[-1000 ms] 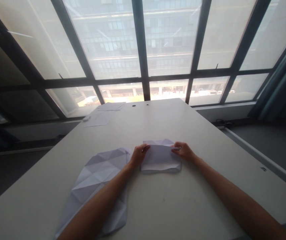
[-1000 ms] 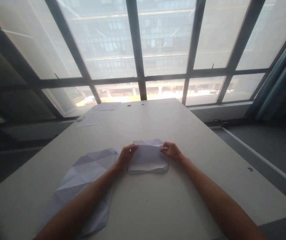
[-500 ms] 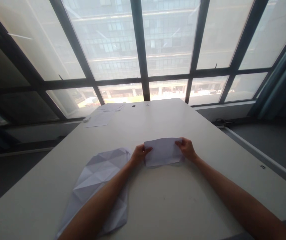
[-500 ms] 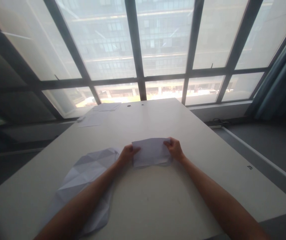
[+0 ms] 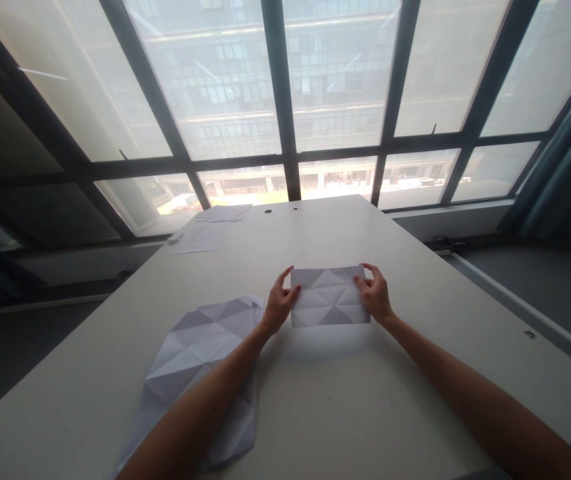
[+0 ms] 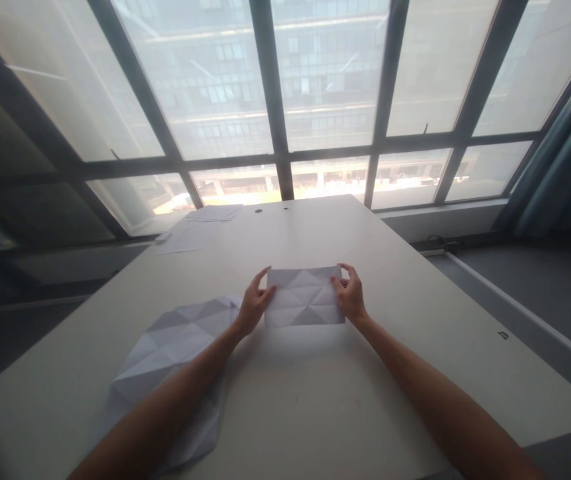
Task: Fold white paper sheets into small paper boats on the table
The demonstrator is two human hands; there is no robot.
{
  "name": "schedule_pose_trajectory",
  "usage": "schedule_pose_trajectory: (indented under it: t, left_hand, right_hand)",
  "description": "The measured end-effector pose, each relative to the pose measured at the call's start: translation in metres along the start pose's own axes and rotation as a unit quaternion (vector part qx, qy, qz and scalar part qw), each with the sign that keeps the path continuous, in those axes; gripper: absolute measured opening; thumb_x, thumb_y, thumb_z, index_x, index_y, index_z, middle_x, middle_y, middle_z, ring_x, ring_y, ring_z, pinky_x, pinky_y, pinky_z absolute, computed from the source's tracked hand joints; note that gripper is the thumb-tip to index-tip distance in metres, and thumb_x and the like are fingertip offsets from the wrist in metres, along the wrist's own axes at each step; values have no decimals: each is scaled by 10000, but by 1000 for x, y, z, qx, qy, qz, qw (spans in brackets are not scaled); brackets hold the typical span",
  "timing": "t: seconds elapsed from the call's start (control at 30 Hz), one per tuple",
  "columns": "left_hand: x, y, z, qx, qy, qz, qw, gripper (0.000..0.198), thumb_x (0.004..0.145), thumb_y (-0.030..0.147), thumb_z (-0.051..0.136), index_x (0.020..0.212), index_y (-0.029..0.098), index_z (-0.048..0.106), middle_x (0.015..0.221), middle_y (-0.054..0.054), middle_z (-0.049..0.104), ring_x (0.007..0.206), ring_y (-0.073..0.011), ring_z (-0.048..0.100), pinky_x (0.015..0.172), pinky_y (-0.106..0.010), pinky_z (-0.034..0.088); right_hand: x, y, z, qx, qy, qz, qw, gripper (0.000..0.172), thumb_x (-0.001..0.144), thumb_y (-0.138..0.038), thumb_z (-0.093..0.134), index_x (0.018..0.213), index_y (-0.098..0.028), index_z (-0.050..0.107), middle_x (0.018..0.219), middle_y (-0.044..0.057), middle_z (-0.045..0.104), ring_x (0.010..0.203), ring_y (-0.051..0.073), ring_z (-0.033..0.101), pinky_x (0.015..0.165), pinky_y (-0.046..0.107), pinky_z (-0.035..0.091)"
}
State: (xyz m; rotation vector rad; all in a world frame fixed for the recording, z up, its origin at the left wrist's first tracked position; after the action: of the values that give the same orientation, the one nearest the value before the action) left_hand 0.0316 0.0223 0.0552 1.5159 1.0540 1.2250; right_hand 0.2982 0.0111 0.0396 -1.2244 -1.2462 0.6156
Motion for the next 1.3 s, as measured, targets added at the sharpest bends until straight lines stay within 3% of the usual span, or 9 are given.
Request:
schedule_pose_trajectory:
  t: [0.1, 0.23, 0.3, 0.4, 0.57, 0.73, 0.87, 1.0, 1.3]
  left_hand:
    - [2, 8, -13, 67, 81, 55, 993, 574, 867, 307, 572, 1394, 169, 392, 542, 102, 398, 441, -74, 361, 445, -174, 317]
    - [-3, 24, -17, 208, 168, 168, 949, 367, 848, 189, 519, 1213, 178, 552, 802, -6, 571, 755, -152, 569, 757, -286, 490]
    - [-7, 26, -1, 285, 103, 202, 931, 271, 864, 190, 505, 1108, 194, 623, 969, -59, 623, 936, -195, 592, 906, -352, 466]
    - [-19, 15, 32, 384, -64, 207, 898, 265, 913, 263, 491, 1118, 218, 654, 1193, -83, 625, 1136, -231, 557, 1044, -403, 379]
    - [-41, -11, 59, 498, -245, 160, 816, 637, 941, 527, 414, 1486, 209, 324, 1552, -96, 302, 1450, -279, 200, 1167, -480, 144]
    - [-44, -14, 58, 526, -262, 143, 796, 697, 950, 592, 307, 1521, 199, 231, 1584, -100, 195, 1472, -262, 116, 1175, -464, 79]
    - [-43, -10, 59, 520, -256, 150, 801, 680, 952, 560, 344, 1529, 233, 197, 1582, -87, 211, 1468, -260, 136, 1172, -471, 97]
    - [-41, -10, 60, 514, -244, 154, 808, 677, 961, 524, 348, 1540, 244, 138, 1582, -71, 214, 1464, -246, 162, 1174, -452, 112]
    - [-32, -23, 52, 533, -239, 138, 800, 693, 945, 606, 316, 1521, 229, 237, 1577, -85, 222, 1463, -258, 162, 1171, -469, 93]
  right_hand:
    - [0, 5, 3, -19, -15, 12, 1000, 538, 825, -433, 549, 1274, -143, 489, 541, -55, 506, 369, 86, 324, 349, 202, 230]
    - [-1, 10, 9, -84, -39, 4, 996, 535, 796, -361, 565, 1275, -128, 515, 525, -64, 475, 404, 110, 383, 404, 222, 312]
    - [-3, 12, 13, -130, -45, -9, 990, 529, 792, -329, 565, 1279, -128, 522, 544, -48, 509, 444, 132, 447, 464, 242, 373]
    - [-7, 11, 19, -202, -51, -28, 978, 523, 809, -302, 554, 1308, -155, 505, 642, 5, 613, 548, 174, 557, 555, 266, 427]
    - [-16, 0, 24, -337, -63, -44, 938, 585, 848, -267, 527, 1410, -173, 396, 982, 113, 691, 852, 250, 654, 757, 323, 481]
    - [-32, -24, 39, -435, -86, -150, 884, 527, 875, -194, 467, 1399, -137, 441, 1403, 189, 466, 1331, 336, 368, 1093, 490, 286]
    - [-54, -26, 72, -383, -225, -222, 868, 499, 940, -216, 348, 1423, -120, 430, 1486, 144, 400, 1413, 254, 270, 1157, 438, 223]
    - [-63, -9, 88, -376, -327, -183, 847, 555, 986, -321, 263, 1482, -80, 327, 1536, 145, 322, 1434, 234, 253, 1170, 428, 198]
    - [-49, 4, 74, -448, -298, -128, 833, 654, 957, -496, 320, 1497, -128, 311, 1564, 132, 240, 1457, 259, 178, 1174, 485, 87]
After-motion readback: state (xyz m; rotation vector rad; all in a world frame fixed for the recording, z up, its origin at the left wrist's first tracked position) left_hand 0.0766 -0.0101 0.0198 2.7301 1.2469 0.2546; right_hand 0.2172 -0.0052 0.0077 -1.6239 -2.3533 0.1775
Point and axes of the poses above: each hand's wrist, its own x-axis towards the middle knuckle, its own z-axis out of the palm, y = z × x, the point moved 6 cm from there along x, towards the middle knuckle
